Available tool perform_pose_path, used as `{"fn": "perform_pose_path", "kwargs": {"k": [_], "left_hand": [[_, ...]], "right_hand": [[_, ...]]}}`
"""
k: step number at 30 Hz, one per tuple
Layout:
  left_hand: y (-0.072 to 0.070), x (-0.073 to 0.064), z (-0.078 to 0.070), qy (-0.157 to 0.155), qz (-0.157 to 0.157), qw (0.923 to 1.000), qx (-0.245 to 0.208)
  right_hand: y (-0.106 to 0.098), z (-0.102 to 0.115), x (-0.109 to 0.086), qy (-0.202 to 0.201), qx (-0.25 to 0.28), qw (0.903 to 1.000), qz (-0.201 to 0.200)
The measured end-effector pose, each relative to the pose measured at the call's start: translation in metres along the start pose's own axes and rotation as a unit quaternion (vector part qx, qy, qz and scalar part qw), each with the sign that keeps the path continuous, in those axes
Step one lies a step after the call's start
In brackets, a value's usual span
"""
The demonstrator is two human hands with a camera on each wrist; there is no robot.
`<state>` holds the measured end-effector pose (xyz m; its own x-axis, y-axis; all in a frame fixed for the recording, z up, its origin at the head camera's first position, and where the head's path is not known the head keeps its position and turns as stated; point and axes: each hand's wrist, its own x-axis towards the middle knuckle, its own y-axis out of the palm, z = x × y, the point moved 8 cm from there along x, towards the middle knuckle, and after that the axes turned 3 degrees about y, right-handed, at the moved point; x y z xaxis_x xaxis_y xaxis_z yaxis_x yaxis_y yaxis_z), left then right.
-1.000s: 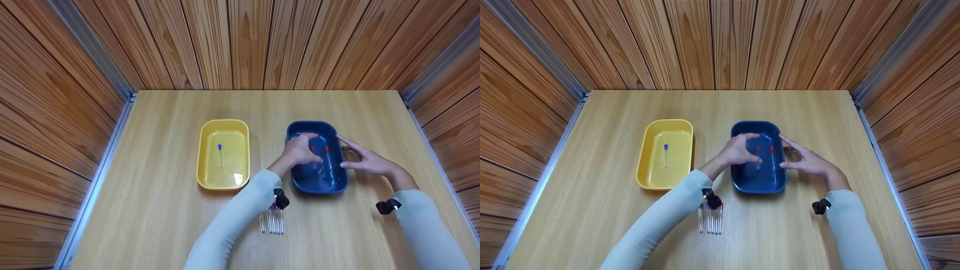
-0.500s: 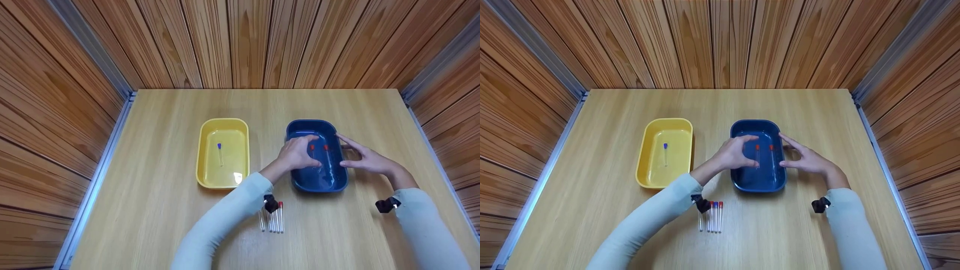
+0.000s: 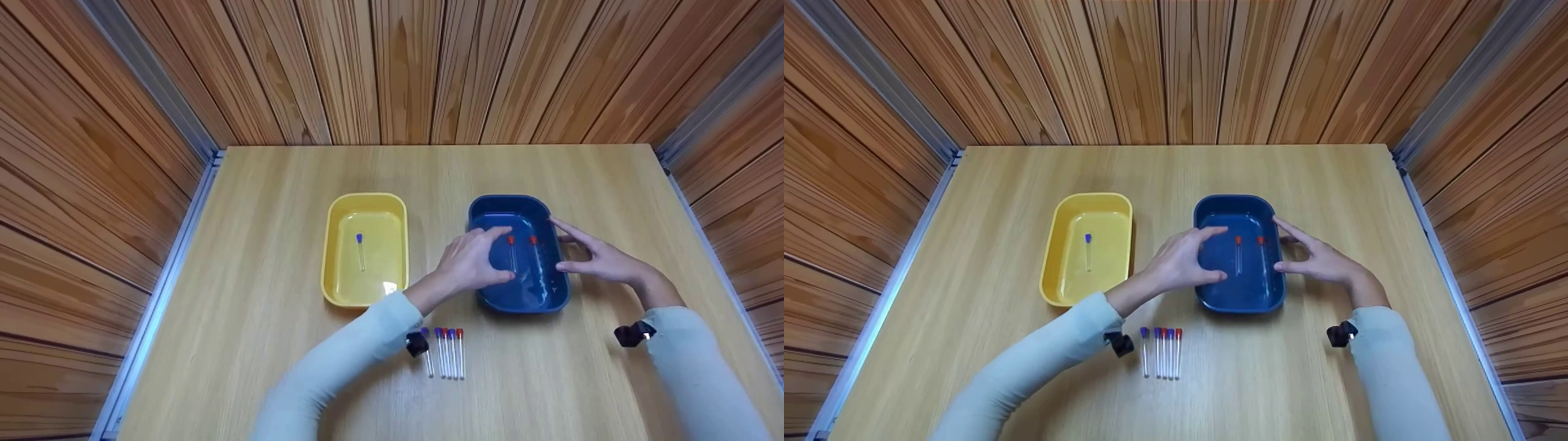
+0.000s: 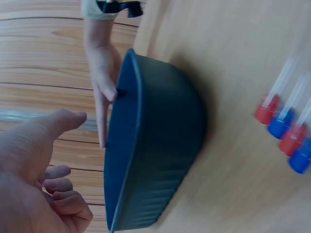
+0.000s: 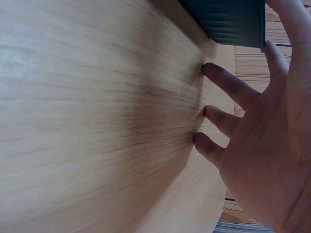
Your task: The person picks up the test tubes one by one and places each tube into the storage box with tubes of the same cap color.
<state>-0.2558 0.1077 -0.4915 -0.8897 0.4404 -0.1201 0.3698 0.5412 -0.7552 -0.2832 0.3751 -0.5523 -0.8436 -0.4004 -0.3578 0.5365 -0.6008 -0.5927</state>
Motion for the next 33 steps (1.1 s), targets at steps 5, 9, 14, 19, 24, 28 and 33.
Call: {"fn": "perform_pose_path", "kwargs": {"k": [5, 9, 14, 19, 24, 28, 33], "left_hand": [[0.002, -0.011, 0.005, 0.013, 0.011, 0.9998, 0.012], [0.0, -0.021, 0.008, 0.026, 0.009, 0.9995, 0.015], [-0.005, -0.035, 0.014, 0.03, 0.01, 0.9994, 0.015], [-0.011, -0.048, 0.022, 0.027, 0.005, 0.9992, 0.028], [-0.015, -0.061, 0.031, 0.024, 0.01, 0.9987, 0.045], [-0.018, -0.073, 0.04, 0.033, 0.01, 0.9979, 0.054], [-0.023, -0.086, 0.047, 0.048, 0.009, 0.9969, 0.062]], "right_hand": [[0.0, -0.001, 0.0, 0.001, 0.001, 1.0, -0.003], [0.001, -0.001, 0.001, 0.0, 0.006, 1.0, -0.003], [0.001, -0.002, 0.001, 0.0, 0.005, 1.0, -0.003], [0.0, -0.001, 0.001, 0.0, 0.003, 1.0, -0.002], [0.0, 0.002, 0.001, -0.002, 0.006, 1.0, 0.0], [0.0, 0.002, 0.0, -0.003, 0.007, 1.0, 0.0], [-0.001, 0.002, 0.0, -0.007, 0.008, 0.9999, -0.001]]}}
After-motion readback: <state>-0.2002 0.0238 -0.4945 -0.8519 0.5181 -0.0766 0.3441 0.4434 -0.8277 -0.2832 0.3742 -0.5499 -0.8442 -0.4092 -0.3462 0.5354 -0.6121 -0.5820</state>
